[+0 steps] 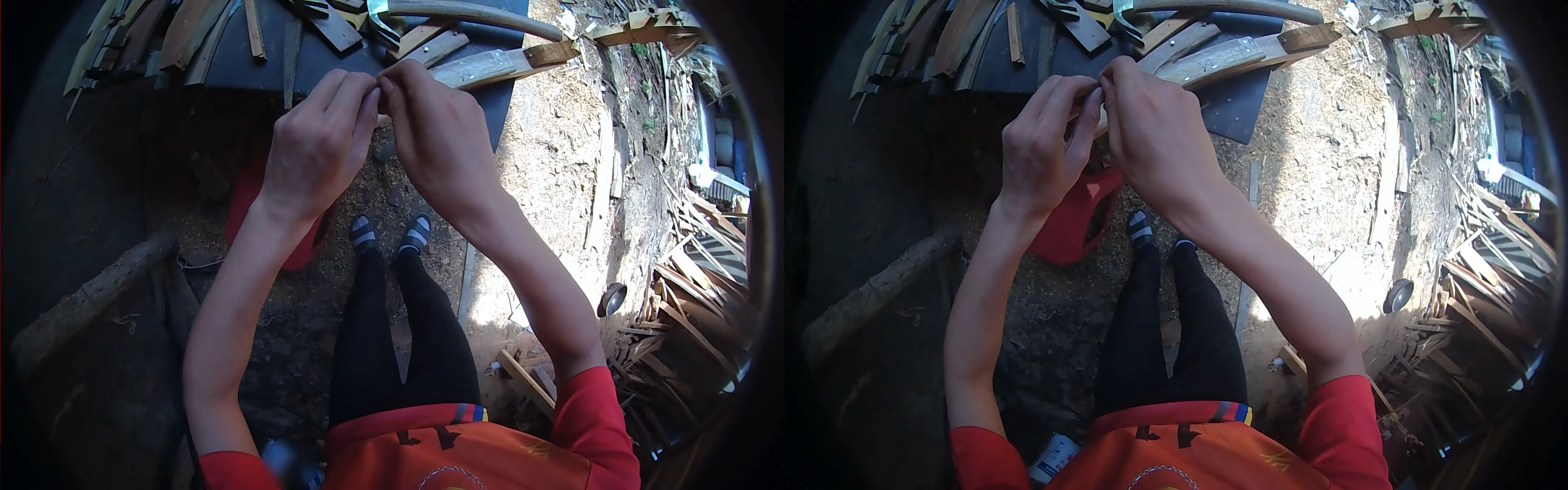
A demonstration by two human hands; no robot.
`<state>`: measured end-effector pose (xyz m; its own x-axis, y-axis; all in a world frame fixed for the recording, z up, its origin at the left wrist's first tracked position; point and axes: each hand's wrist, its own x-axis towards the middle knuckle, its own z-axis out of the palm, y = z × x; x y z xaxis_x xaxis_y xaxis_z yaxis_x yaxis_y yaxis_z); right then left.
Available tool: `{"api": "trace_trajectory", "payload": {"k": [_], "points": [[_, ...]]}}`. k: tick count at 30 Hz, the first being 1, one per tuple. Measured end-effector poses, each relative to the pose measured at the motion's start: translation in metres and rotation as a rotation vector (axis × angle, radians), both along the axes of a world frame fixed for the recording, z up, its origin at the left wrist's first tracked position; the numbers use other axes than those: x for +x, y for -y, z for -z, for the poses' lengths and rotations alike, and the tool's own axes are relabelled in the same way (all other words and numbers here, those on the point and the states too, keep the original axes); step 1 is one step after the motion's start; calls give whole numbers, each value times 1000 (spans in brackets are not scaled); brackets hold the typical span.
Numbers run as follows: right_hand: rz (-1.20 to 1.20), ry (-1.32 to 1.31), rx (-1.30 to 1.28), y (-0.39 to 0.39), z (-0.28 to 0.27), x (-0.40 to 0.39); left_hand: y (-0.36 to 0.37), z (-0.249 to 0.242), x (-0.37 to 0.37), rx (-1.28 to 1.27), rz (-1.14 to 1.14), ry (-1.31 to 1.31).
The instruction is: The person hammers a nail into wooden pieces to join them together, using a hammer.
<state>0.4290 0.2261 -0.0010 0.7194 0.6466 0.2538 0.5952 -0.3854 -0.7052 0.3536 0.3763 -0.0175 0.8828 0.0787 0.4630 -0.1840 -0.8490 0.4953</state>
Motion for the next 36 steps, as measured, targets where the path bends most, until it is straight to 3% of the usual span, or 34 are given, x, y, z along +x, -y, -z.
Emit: {"api": "trace_trajectory", "payload": {"k": [21, 29, 36], "points": [[163, 131, 39, -39, 11, 3, -18, 13, 20, -29, -67, 95], [186, 93, -40, -52, 15, 8, -25, 14, 26, -78, -108, -1], [156, 130, -120, -61, 23, 14, -30, 22, 36, -117, -101, 64]]}}
